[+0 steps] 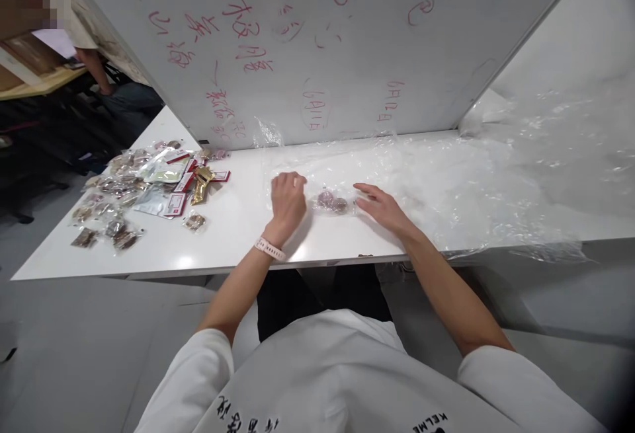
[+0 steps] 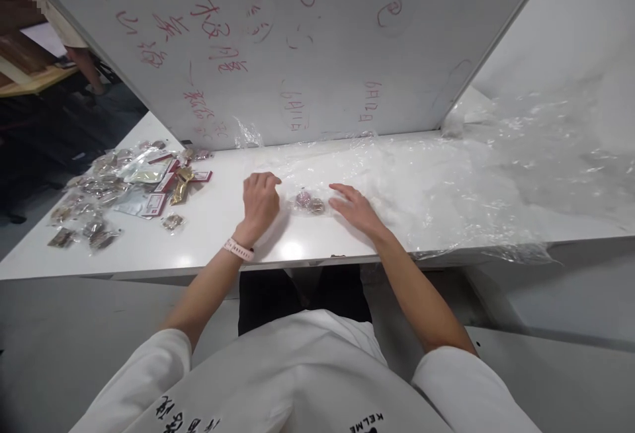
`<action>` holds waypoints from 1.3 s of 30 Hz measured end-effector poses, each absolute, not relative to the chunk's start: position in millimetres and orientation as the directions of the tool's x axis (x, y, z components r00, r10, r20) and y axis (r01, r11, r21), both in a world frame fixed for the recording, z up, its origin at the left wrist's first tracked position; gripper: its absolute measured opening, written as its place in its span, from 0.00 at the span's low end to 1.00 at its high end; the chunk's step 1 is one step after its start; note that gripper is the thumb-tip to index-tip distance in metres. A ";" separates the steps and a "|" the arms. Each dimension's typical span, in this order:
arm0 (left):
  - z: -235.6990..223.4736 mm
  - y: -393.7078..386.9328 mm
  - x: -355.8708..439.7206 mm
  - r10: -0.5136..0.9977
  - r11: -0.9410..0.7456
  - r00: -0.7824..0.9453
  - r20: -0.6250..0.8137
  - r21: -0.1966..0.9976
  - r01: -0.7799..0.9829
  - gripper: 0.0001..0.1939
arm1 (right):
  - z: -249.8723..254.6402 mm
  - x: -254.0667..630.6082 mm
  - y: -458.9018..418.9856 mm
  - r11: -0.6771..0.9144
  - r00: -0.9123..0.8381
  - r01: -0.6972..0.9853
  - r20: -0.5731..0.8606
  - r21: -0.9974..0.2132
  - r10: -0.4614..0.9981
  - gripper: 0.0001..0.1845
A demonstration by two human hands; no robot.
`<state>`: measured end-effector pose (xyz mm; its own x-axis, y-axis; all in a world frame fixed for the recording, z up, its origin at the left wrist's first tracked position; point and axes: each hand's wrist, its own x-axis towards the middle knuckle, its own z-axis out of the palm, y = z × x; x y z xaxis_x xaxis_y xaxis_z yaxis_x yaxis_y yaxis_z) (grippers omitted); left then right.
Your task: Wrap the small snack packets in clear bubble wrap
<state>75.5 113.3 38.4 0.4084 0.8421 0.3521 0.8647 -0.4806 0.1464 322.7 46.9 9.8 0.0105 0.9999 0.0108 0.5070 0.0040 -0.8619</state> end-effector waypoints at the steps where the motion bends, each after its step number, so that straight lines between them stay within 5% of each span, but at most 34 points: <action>1: 34.6 105.7 79.5 0.796 -0.577 0.493 0.352 0.194 0.793 0.24 | 9.3 322.4 42.8 0.067 -0.073 0.560 0.032 -0.825 0.997 0.33; 3: 27.9 95.4 84.4 0.679 -0.734 0.681 0.275 0.283 0.618 0.23 | 7.5 324.3 38.3 0.178 -0.214 0.642 0.049 -0.746 0.976 0.35; 6: 21.1 99.8 85.2 0.623 -0.745 0.770 0.135 0.401 0.532 0.28 | 0.9 329.1 43.8 0.184 -0.244 0.731 0.001 -0.657 0.970 0.38; 13: 23.9 121.7 78.3 0.823 -0.530 0.562 0.083 0.467 0.708 0.14 | 4.6 327.8 45.6 0.208 -0.136 0.768 0.163 -0.605 0.977 0.26; 19: 33.0 95.0 65.0 0.885 -0.342 0.453 -0.107 0.512 0.788 0.22 | 18.0 327.5 30.1 0.028 -0.061 0.814 -0.038 -0.581 0.997 0.23; 23: 32.5 79.3 66.8 0.911 -0.412 0.392 0.128 0.282 0.866 0.21 | 10.8 318.8 29.3 0.058 0.023 0.860 0.152 -0.507 0.988 0.18; 26: 25.3 68.0 69.0 0.747 -0.659 0.597 0.291 0.204 0.724 0.19 | 6.9 308.5 22.4 0.258 -0.114 0.883 0.355 -0.392 0.928 0.19; 31: 9.5 64.2 65.5 0.685 -0.720 0.705 0.183 0.318 0.617 0.20 | 0.4 305.2 13.8 0.460 -0.405 0.808 0.222 -0.367 0.887 0.31; 36: 17.2 83.6 65.5 0.845 -0.505 0.526 0.091 0.456 0.733 0.15 | 4.4 313.9 32.0 0.313 -0.239 0.858 0.223 -0.406 0.945 0.23; 39: 26.0 99.1 70.7 0.910 -0.365 0.414 0.018 0.509 0.779 0.17 | 13.1 313.7 53.3 0.120 -0.091 0.892 0.086 -0.437 0.992 0.22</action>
<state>70.7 99.1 26.0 0.4140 0.9101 0.0180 0.7794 -0.3646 0.5095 313.7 53.3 13.1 -0.0913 0.9921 0.0864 0.8916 0.1201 -0.4367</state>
